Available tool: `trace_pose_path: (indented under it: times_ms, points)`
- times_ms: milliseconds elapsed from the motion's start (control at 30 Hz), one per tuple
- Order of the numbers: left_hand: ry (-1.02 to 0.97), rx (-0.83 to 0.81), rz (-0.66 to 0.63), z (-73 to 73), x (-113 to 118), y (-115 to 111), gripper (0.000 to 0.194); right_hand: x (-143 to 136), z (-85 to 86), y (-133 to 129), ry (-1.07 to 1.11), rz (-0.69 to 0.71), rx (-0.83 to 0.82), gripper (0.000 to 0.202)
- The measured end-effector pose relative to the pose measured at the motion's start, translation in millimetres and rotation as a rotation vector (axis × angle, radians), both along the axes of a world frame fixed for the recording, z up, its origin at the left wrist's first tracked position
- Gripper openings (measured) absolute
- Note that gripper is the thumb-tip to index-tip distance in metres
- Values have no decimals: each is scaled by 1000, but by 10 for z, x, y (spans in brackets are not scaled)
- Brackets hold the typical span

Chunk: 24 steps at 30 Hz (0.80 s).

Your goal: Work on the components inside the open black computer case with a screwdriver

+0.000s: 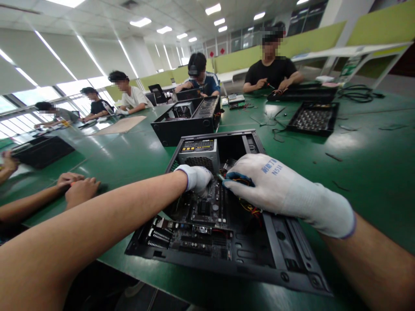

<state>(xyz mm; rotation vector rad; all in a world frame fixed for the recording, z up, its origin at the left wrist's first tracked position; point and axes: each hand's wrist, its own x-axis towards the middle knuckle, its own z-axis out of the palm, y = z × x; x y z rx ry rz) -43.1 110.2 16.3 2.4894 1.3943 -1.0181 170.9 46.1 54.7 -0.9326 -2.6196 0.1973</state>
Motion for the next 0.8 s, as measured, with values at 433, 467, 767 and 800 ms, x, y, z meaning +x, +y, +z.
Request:
trace_pose_path:
  times_ms: [433, 467, 767, 800]
  points:
    - [2, 49, 15, -74, 8, -36, 62, -3, 8, -9, 15, -10, 28, 34]
    - [-4, 55, 13, -74, 9, -39, 62, -2, 6, -11, 18, -14, 33, 35]
    - [-54, 23, 7, 73, 51, -124, 39, 14, 1, -52, 126, -59, 0, 37]
    - [-53, 18, 11, 95, 39, -126, 39, 13, 1, -55, 127, -61, -5, 37]
